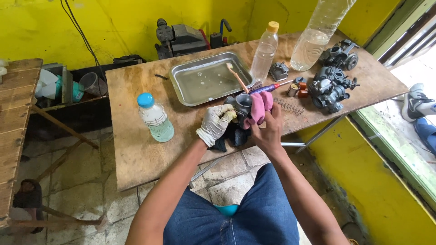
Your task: The person cleans a carburetor by hand using a pink cloth and a toothbrush. They wipe the exterior, scrub the interior, and rinse the toothbrush in a tray of liquid. The person also handles a small metal spring and other carburetor parts on the table.
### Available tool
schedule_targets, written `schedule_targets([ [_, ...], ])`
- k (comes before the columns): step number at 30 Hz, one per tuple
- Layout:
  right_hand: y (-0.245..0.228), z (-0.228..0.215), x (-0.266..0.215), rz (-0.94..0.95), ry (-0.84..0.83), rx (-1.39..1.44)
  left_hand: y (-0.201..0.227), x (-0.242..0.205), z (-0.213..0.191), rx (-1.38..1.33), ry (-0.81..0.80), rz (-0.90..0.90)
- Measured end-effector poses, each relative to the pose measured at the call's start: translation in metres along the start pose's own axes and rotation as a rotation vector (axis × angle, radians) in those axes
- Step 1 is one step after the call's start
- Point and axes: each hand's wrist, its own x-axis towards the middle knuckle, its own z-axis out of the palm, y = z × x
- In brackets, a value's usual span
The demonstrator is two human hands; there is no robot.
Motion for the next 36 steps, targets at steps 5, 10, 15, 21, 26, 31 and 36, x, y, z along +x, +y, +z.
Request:
schedule_targets([
  [5,0.012,0.012,-0.013,0.001,0.003,-0.061,0.014,-0.001,-0.001,0.056,0.029,0.030],
  [10,-0.019,0.004,0.002,0.041,-0.063,0.032,0.020,0.000,-0.004,0.157,0.083,0.061],
  [15,-0.004,0.008,-0.012,0.249,-0.003,0.253,0.018,0.003,-0.004,0.145,0.080,-0.024],
  [21,0.016,0.003,-0.018,-0.023,0.089,0.037,0.012,0.006,-0.003,0.185,0.114,-0.067],
  [26,0.021,0.014,-0.009,0.018,0.018,-0.004,0.000,0.007,0.003,0.203,0.109,0.045],
  [31,-0.037,0.002,0.028,0.167,-0.018,0.133,0.000,0.006,0.004,0.204,0.124,0.054],
  [36,-0.028,-0.017,0.021,0.372,0.172,0.193,0.013,0.004,0.000,0.160,0.107,0.017],
])
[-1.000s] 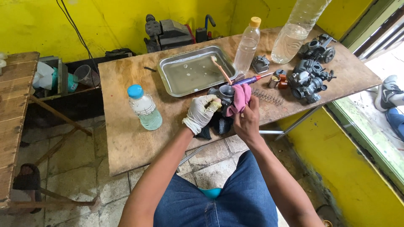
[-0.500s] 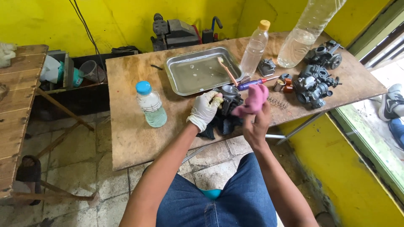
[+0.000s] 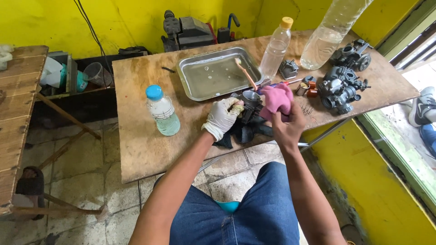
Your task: The person cleans a carburetor by hand using a pink cloth and a toothbrush. They wipe the exterior, scrub the interior, and rinse the toothbrush in a tray of liquid. The person also handles a small metal spring and other carburetor parts on the table.
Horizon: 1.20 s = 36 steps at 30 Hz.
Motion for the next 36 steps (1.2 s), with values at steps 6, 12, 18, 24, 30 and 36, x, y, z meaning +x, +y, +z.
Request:
schedule_targets([
  [6,0.011,0.020,-0.015,-0.698,-0.016,-0.322,-0.015,0.002,0.006,-0.028,-0.012,0.007],
  [12,0.029,0.024,-0.040,-0.740,-0.166,-0.556,-0.028,0.002,0.011,-0.107,-0.042,-0.028],
  [18,-0.001,0.002,-0.045,-0.569,-0.217,-0.521,-0.009,0.008,-0.002,-0.034,-0.042,-0.048],
  [24,0.010,-0.041,-0.042,-0.265,-0.170,-0.382,-0.011,0.005,0.000,0.027,-0.048,-0.111],
  [30,-0.025,-0.036,-0.009,-0.027,-0.068,-0.404,-0.010,0.006,-0.005,0.056,0.055,-0.140],
  [36,0.039,-0.009,0.001,-0.254,-0.132,-0.354,-0.050,0.014,0.004,-0.113,0.186,-0.212],
])
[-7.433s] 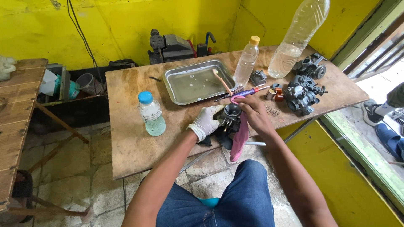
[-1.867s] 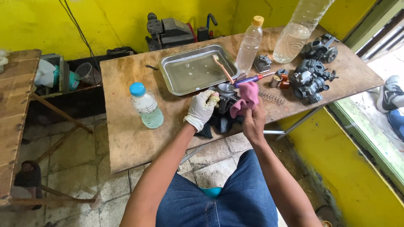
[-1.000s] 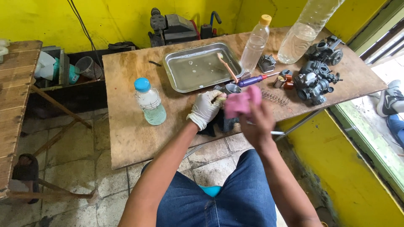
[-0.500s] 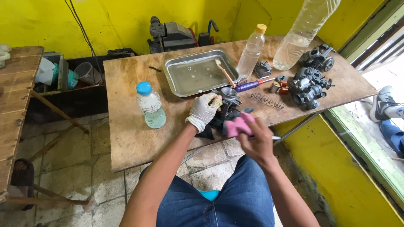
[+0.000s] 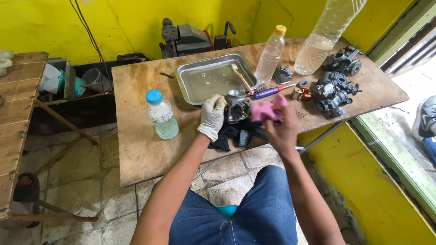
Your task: The person cleans a carburetor by hand using a pink cloth and a toothbrush. They wipe the exterior, scrub the interior, and rinse the toothbrush in a tray of liquid. The person also handles a small metal spring and other carburetor parts on the table.
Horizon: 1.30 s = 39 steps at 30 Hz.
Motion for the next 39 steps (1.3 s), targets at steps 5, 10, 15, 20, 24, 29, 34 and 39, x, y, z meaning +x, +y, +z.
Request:
schedule_targets([
  [5,-0.002,0.018,-0.009,0.055,-0.349,-0.206,-0.031,0.011,0.006,-0.038,0.032,-0.024],
  [10,0.013,0.023,-0.017,0.132,-0.417,-0.278,-0.033,0.010,0.010,-0.050,0.067,-0.047],
  [15,0.013,0.024,-0.010,-0.091,-0.037,-0.167,-0.006,0.010,0.001,-0.182,0.237,-0.087],
  [20,0.039,0.031,-0.014,-0.168,-0.063,-0.279,-0.007,0.008,-0.002,-0.231,0.247,-0.121],
  [24,0.022,0.026,0.006,-0.331,0.066,-0.418,-0.023,0.013,0.011,-0.196,0.259,-0.156],
  [29,0.008,0.015,-0.005,-0.116,-0.326,-0.389,-0.033,0.017,0.015,-0.185,0.251,-0.195],
  [34,-0.038,0.007,0.010,-0.123,-0.253,0.000,-0.044,0.020,0.017,-0.205,0.188,-0.191],
  [39,-0.060,0.018,0.010,-0.030,-0.393,0.158,-0.055,0.020,0.024,-0.177,0.079,-0.257],
])
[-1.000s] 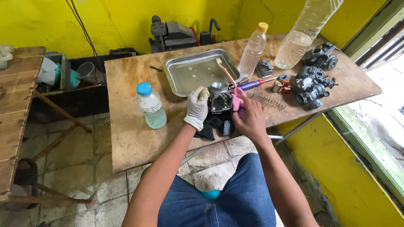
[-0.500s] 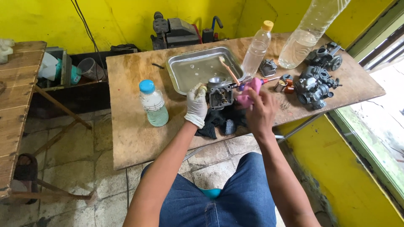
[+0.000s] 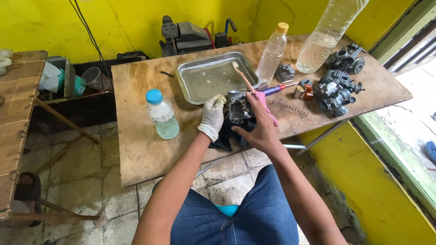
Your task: The person cleans a carburetor by hand using a pink cloth and a toothbrush. They wipe the exterior, scrub the interior, and rinse the toothbrush in a tray of liquid. The person also handles a small metal spring and other carburetor parts on the table.
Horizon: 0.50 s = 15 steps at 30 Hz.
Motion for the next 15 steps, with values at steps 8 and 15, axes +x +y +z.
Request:
schedule_targets([
  [8,0.012,0.012,-0.001,0.085,0.046,0.037,0.020,-0.004,-0.007,0.228,-0.126,-0.148],
  [15,0.017,0.022,-0.003,0.162,0.093,0.017,0.098,-0.047,-0.023,0.475,-0.111,0.076],
])
